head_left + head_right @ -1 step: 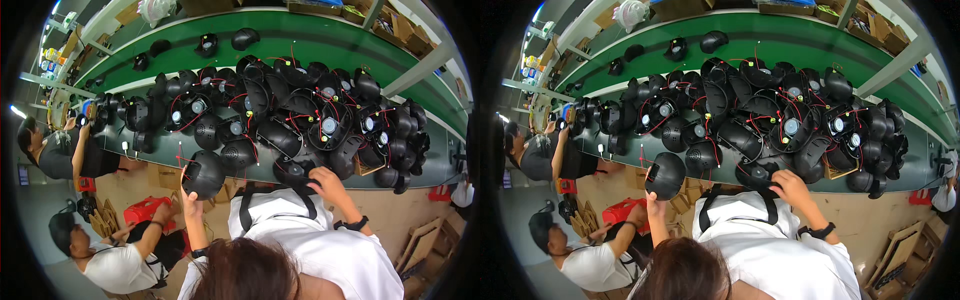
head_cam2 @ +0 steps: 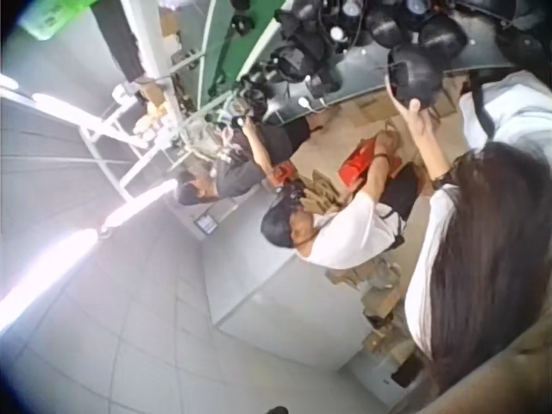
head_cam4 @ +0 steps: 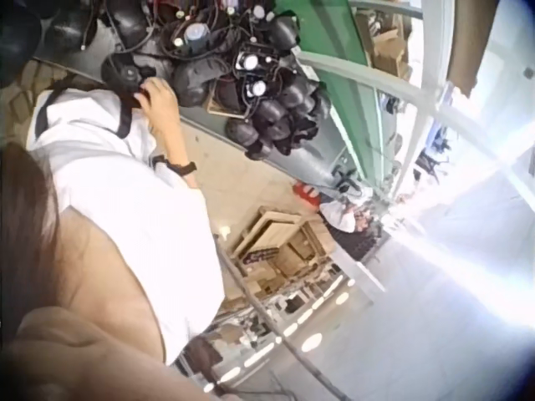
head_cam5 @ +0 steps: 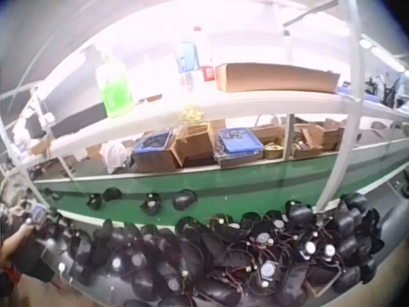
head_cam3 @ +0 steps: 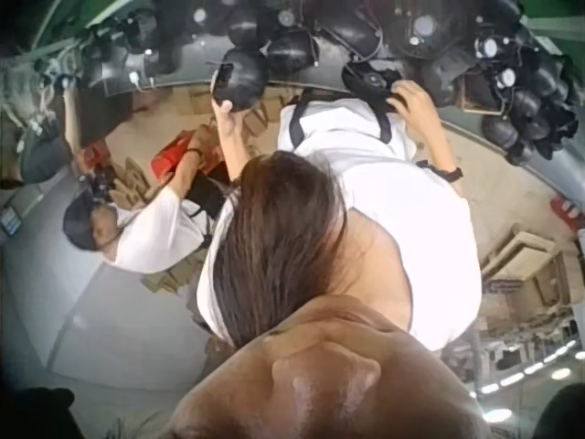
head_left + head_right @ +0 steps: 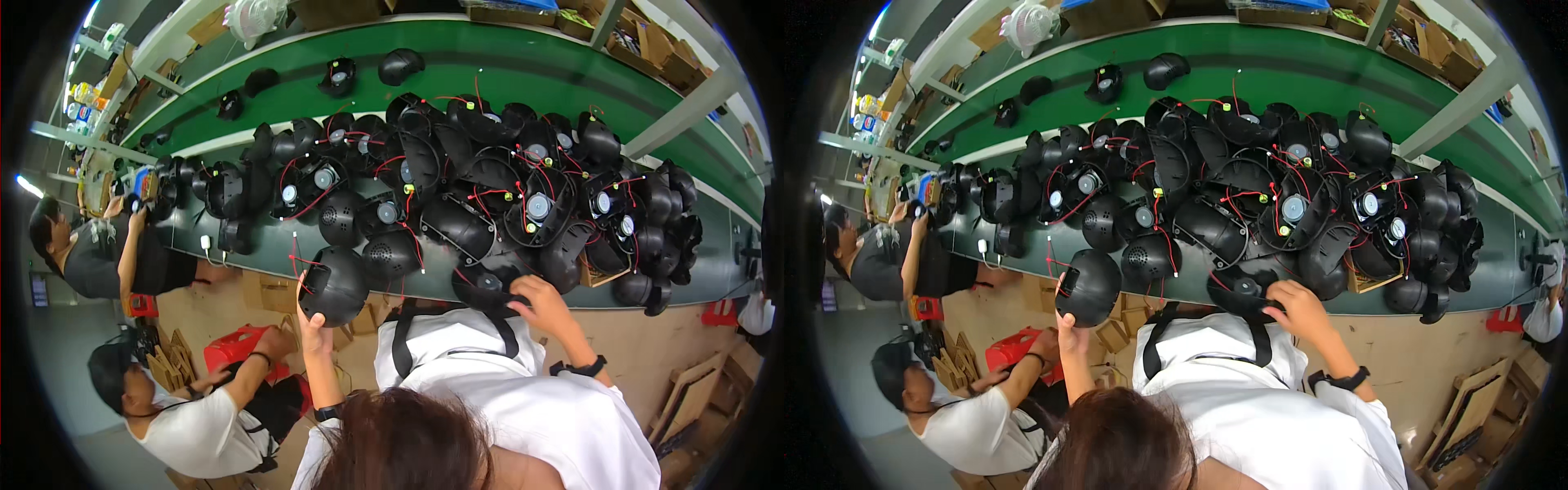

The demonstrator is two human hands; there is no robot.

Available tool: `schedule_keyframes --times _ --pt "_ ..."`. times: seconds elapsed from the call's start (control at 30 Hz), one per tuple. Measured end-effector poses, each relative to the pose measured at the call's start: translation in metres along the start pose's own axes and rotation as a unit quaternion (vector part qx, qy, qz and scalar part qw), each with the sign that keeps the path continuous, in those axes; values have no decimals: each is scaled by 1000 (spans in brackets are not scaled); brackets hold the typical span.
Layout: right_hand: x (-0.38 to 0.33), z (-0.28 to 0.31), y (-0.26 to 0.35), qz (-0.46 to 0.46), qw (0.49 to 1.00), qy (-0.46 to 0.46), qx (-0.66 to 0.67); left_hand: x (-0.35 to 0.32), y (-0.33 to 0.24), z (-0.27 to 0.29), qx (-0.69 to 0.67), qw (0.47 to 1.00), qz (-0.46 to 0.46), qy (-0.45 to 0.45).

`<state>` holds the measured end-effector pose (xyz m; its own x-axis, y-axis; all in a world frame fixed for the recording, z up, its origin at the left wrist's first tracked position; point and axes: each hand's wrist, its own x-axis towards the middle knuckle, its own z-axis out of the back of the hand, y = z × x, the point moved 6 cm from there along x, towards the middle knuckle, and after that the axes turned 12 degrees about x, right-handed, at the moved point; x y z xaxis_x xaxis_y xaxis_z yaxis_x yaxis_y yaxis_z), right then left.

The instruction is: Assembling internal components into black plastic electronic housings on a factory production line.

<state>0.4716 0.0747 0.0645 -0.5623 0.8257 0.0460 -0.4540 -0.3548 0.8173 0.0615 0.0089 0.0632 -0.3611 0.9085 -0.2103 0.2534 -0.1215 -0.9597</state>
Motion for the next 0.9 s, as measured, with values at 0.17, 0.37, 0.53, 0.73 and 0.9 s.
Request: schedule_keyframes --times 0.17,0.37,0.53,0.73,0.9 --pt "-22 9 9 -64 997 -17 -32 35 -16 4 63 997 -28 -34" --pt "-8 6 14 -93 989 -71 -92 67 -14 35 270 940 -115 -172" --pt "0 -10 1 -150 971 -166 -81 78 11 59 435 829 -191 -295" --pt "7 -30 -19 -293 922 -207 145 85 34 81 469 802 -204 -307" --pt "22 -18 19 -289 951 -106 -40 104 36 82 442 817 -194 -316"
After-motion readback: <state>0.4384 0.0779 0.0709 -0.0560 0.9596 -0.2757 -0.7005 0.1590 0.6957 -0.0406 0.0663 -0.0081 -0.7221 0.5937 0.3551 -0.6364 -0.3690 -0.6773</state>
